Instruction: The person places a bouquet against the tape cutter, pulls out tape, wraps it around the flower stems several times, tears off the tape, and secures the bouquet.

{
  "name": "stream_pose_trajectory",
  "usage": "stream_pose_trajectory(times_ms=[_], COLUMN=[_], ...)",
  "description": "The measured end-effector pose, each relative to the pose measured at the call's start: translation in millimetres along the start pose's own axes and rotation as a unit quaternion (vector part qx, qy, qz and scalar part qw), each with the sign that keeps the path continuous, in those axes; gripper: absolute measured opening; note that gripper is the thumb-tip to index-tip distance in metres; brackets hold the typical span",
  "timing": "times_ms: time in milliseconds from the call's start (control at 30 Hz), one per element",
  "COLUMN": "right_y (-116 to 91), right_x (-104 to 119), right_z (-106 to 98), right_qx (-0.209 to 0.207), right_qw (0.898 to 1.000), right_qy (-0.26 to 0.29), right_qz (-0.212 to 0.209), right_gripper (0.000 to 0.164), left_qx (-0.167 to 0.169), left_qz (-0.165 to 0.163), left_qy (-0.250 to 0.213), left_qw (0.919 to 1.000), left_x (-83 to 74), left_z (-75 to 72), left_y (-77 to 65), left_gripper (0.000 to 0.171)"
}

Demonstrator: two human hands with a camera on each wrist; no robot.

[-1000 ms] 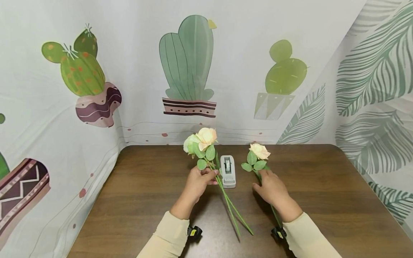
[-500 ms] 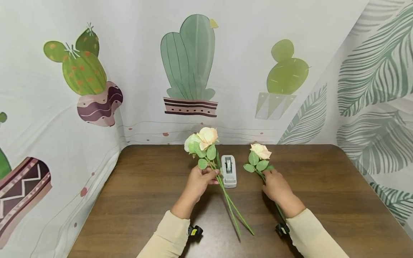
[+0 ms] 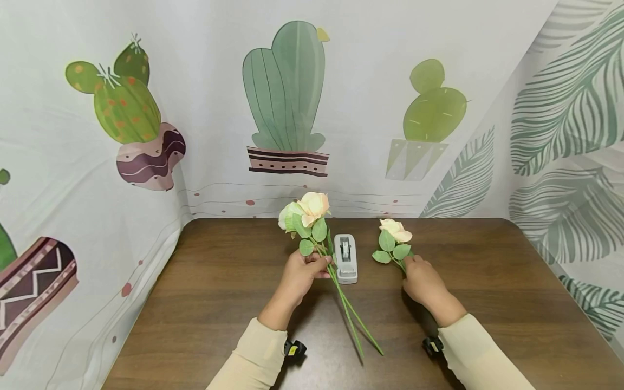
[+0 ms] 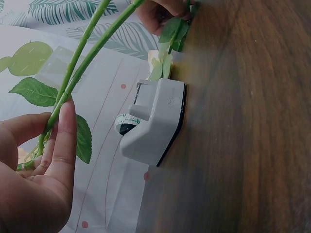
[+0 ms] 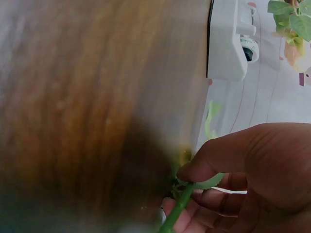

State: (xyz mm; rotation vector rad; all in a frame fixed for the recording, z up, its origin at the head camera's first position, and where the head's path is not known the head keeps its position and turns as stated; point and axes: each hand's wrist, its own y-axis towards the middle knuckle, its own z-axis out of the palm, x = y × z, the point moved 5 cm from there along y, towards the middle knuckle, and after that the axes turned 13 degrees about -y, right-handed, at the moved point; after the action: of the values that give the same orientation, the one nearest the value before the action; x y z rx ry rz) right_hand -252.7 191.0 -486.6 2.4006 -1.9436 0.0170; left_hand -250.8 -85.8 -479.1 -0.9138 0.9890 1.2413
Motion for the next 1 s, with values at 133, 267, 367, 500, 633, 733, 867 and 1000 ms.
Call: stream_pose_trajectory(times_ms=[133, 267, 367, 500, 633, 733, 867, 1000], right_y=[0.3, -0.6, -2.3, -3.7, -3.5, -3.2, -3.0, -3.1], right_x=[-2.4, -3.0, -2.4, -1.3, -1.5, -2.5, -3.2, -3.5], right_z=[0.9, 1.6, 0.3, -2.4, -3.2, -2.9, -4.1, -5.2], right_qx=[0.008, 0.014, 0.008, -0.020, -0.050, -0.065, -0.079, -0.086], right_qw=[1.000, 1.000, 1.000, 0.999, 0.997, 0.996, 0.994, 0.992], right_qy=[0.006, 0.012, 0.015, 0.027, 0.046, 0.062, 0.076, 0.087], right_qz=[0.009, 0.019, 0.021, 0.023, 0.025, 0.027, 0.029, 0.028], right_gripper=[0.034, 0.036, 0.037, 0.030, 0.026, 0.027, 0.025, 0.025], left_qx=[0.001, 0.001, -0.001, -0.004, -0.005, -0.005, -0.004, -0.004], left_qz=[-0.001, -0.002, 0.000, 0.003, 0.003, 0.003, 0.004, 0.004], left_qy=[-0.001, -0.002, -0.001, 0.000, -0.001, -0.001, 0.000, 0.001], left_qw=[1.0000, 1.0000, 1.0000, 1.0000, 1.0000, 1.0000, 1.0000, 1.0000], left_x=[0.4, 0.7, 0.4, 0.1, -0.3, -0.4, -0.2, 0.1], left_z=[0.1, 0.2, 0.4, 0.3, 0.4, 0.5, 0.7, 1.0], left_y=[0.3, 0.4, 0.2, 0.1, 0.0, -0.1, 0.1, 0.1], left_gripper=[0.011, 0.010, 0.010, 0.010, 0.010, 0.010, 0.010, 0.010])
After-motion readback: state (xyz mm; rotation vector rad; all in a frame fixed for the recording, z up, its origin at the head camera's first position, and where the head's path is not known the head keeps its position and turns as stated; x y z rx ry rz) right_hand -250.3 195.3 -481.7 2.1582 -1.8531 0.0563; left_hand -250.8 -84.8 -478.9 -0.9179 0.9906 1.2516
